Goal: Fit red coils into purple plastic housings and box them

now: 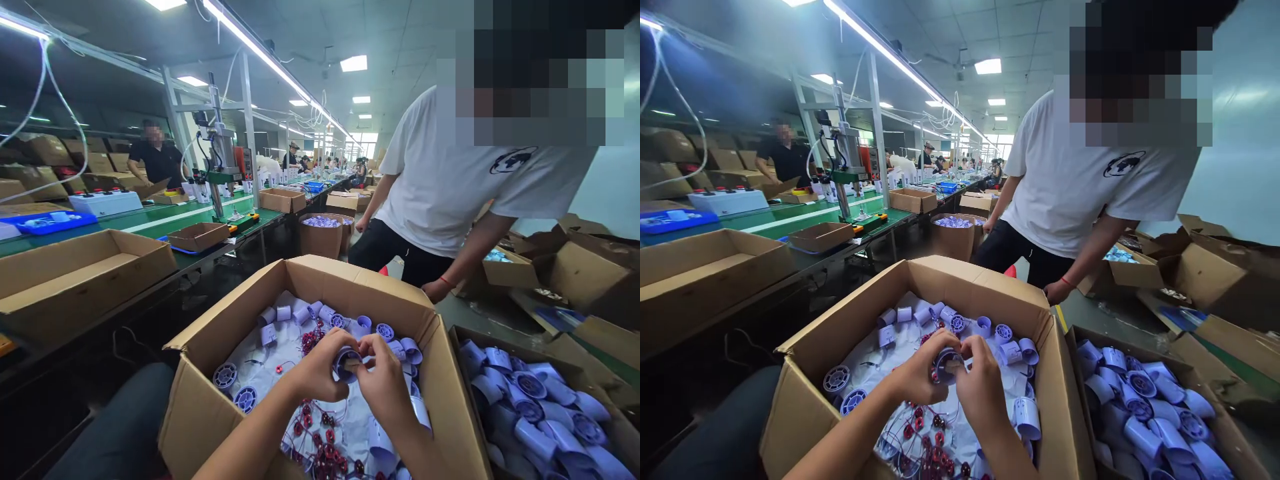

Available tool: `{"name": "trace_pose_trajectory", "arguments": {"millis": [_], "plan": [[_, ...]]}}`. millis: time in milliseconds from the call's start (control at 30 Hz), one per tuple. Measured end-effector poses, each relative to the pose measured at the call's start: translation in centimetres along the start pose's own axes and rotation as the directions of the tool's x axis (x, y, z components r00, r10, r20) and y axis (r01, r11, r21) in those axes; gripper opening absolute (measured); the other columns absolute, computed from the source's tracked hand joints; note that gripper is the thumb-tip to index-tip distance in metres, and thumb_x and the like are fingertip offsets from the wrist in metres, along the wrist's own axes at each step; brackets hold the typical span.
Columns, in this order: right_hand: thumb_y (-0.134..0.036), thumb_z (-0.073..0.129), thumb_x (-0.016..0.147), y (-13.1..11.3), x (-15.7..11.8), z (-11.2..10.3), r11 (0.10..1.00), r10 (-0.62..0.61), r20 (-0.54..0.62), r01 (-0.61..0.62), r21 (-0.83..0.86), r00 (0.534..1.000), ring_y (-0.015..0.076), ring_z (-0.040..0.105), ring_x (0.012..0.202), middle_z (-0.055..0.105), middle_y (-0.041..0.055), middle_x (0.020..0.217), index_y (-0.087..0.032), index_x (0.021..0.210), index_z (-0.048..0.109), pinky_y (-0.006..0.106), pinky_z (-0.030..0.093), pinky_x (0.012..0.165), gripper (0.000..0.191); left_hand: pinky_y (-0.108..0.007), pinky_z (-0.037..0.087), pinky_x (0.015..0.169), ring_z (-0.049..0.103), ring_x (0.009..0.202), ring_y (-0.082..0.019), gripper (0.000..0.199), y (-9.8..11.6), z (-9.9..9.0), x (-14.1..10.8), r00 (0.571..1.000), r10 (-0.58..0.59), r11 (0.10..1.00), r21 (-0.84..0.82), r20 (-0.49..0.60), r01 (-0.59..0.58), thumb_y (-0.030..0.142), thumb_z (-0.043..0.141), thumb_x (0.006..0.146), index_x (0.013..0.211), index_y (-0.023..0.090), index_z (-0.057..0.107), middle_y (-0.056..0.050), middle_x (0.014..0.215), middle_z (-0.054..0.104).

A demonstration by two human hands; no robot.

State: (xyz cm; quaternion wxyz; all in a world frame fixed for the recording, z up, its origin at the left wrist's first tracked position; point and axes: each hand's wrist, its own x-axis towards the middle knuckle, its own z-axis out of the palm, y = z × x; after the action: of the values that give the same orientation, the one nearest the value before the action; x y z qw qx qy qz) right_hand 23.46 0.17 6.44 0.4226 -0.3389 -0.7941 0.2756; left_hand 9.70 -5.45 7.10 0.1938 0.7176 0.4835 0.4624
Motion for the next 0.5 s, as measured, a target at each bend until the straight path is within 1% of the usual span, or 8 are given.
{"name": "trace_pose_trajectory", "arguments": {"millis": [100,167,233,300,367,433,500], "plan": [[-0.007,0.047,0.061,-0.5,0.0,0.0,0.989,0.146,0.055,-0.147,0.023,0.988,0.0184,0.06,0.069,0.061,0.0013,0.078,-0.022,0.08,0.048,0.028,0.045,0.062,0.024,-0.03,0.038,0.075,0.045,0.082,-0.02,0.051,0.3,0.2,0.0,0.999,0.003,1.0,0.02,0.036,-0.004,0.011,0.045,0.039,0.089,0.02,0.048,-0.004,0.088,0.05],[-0.007,0.047,0.059,-0.9,0.0,-0.1,0.979,0.201,0.089,-0.202,0.002,0.975,0.0178,0.059,0.066,0.061,0.0,0.074,-0.022,0.079,0.048,0.027,0.042,0.06,0.025,-0.03,0.038,0.073,0.044,0.08,-0.02,0.049,0.4,0.2,0.1,0.997,-0.004,0.999,0.046,0.072,0.001,0.011,0.044,0.038,0.086,0.02,0.047,-0.003,0.086,0.05],[-0.006,0.046,0.059,-1.3,0.1,-0.2,0.975,0.223,0.095,-0.221,-0.029,0.97,0.0169,0.058,0.063,0.06,-0.0012,0.069,-0.022,0.076,0.048,0.025,0.038,0.057,0.023,-0.031,0.037,0.072,0.044,0.079,-0.02,0.048,0.5,0.2,0.2,0.994,-0.013,0.998,0.067,0.111,0.005,0.012,0.043,0.037,0.085,0.02,0.046,-0.003,0.085,0.05],[-0.005,0.045,0.06,-1.6,0.2,-0.3,0.973,0.229,0.076,-0.225,-0.057,0.97,0.0157,0.056,0.06,0.059,-0.0016,0.065,-0.021,0.073,0.048,0.024,0.035,0.055,0.021,-0.031,0.036,0.072,0.043,0.079,-0.02,0.048,0.5,0.2,0.4,0.99,-0.021,0.996,0.086,0.137,0.009,0.012,0.042,0.036,0.084,0.021,0.045,-0.003,0.085,0.05],[-0.004,0.047,0.059,-1.8,0.4,-0.3,0.968,0.242,0.073,-0.236,-0.079,0.968,0.015,0.054,0.059,0.058,-0.0019,0.063,-0.021,0.071,0.048,0.023,0.032,0.054,0.021,-0.031,0.035,0.07,0.041,0.077,-0.019,0.048,0.6,0.2,0.5,0.988,-0.029,0.994,0.106,0.149,0.013,0.012,0.042,0.036,0.083,0.02,0.044,-0.002,0.084,0.049],[-0.003,0.048,0.058,-1.8,0.5,-0.3,0.962,0.265,0.099,-0.256,-0.098,0.959,0.015,0.053,0.057,0.058,-0.0021,0.062,-0.021,0.07,0.048,0.023,0.031,0.053,0.021,-0.03,0.034,0.069,0.04,0.075,-0.018,0.046,0.6,0.2,0.5,0.987,-0.038,0.993,0.117,0.154,0.02,0.012,0.042,0.036,0.081,0.02,0.043,-0.001,0.081,0.047],[-0.003,0.049,0.06,-1.7,0.5,-0.1,0.962,0.262,0.109,-0.251,-0.103,0.959,0.0157,0.054,0.058,0.058,-0.0017,0.063,-0.021,0.07,0.048,0.023,0.032,0.054,0.021,-0.03,0.034,0.068,0.039,0.074,-0.017,0.045,0.5,0.3,0.5,0.989,-0.053,0.994,0.107,0.136,0.039,0.012,0.042,0.036,0.08,0.02,0.043,-0.001,0.08,0.046]]}}
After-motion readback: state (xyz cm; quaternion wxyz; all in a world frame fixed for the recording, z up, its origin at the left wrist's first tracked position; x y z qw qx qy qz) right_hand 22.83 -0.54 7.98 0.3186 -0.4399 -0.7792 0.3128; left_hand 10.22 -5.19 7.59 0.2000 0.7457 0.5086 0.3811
